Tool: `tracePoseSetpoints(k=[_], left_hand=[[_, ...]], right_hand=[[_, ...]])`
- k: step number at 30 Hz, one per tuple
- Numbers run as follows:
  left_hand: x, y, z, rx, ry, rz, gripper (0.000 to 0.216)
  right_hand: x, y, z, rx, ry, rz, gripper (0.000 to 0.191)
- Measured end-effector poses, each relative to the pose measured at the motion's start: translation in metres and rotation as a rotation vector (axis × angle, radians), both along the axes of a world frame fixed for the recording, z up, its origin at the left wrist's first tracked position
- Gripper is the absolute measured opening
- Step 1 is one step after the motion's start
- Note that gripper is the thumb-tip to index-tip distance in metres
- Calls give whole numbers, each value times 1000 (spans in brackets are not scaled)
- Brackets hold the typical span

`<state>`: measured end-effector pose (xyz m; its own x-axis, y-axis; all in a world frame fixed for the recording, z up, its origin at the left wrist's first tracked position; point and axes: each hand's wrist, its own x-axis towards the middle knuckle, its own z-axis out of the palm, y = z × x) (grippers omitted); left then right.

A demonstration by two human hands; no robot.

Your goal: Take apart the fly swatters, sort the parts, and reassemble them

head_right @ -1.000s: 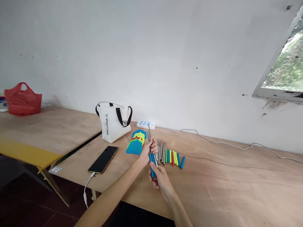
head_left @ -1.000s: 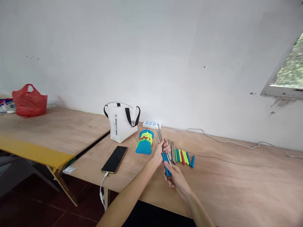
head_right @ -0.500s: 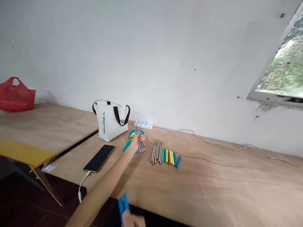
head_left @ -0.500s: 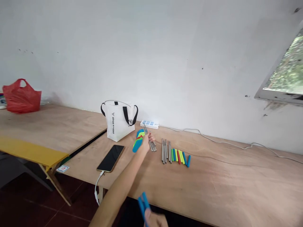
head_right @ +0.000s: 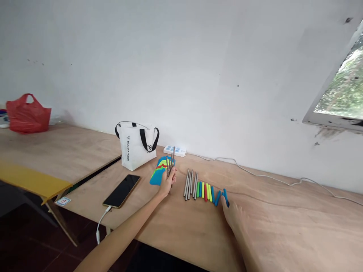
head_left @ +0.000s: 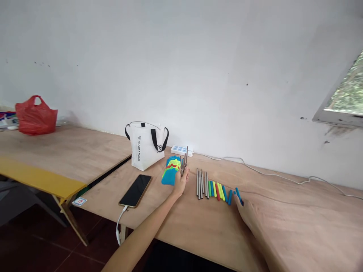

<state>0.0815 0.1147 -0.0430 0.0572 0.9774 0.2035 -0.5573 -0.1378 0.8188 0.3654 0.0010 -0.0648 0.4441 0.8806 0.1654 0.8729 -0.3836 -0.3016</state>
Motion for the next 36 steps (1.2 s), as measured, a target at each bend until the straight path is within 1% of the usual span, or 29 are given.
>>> tracePoseSetpoints(k=[2,4,6,11,15,18,21,22,23,27,29,31,33,36], left_hand=[[1,-5,-6,3,42,0,35],[1,-9,-11,1,89,-8,37],[0,-10,-13,6,130,-14,39],[-1,-6,-16,43,226,-19,46],[-1,1,-24,30,353,-38,49],[0,5,-30,5,463,-21,36],[2,7,-31,7,533,69,14],[3,8,-31,18,547,101,12],[4,9,-29,32,559,129,17],[13,14,-27,64,604,187,60],[19,17,-29,79,699,208,74],[25,21,-33,124,871,232,75],[28,23,-38,187,1034,240,67],[29,21,-41,265,1138,183,50]], right_hand=[[-1,2,-7,-74,-71,-52,64],[-3,1,-11,-98,-66,-51,59],[-4,0,-12,-112,-67,-39,59],[-4,-4,-12,-111,-89,-32,56],[-4,-6,-14,-85,-119,-31,56],[-5,-6,-15,-41,-152,-24,54],[-7,-4,-15,14,-194,4,48],[-8,-2,-15,29,-207,27,46],[-8,-1,-15,41,-218,55,44],[-7,6,-20,65,-218,192,46],[-4,10,-24,59,-171,287,50],[0,15,-27,46,-104,379,54],[3,20,-28,40,-51,449,57],[6,30,-26,50,-15,555,59]])
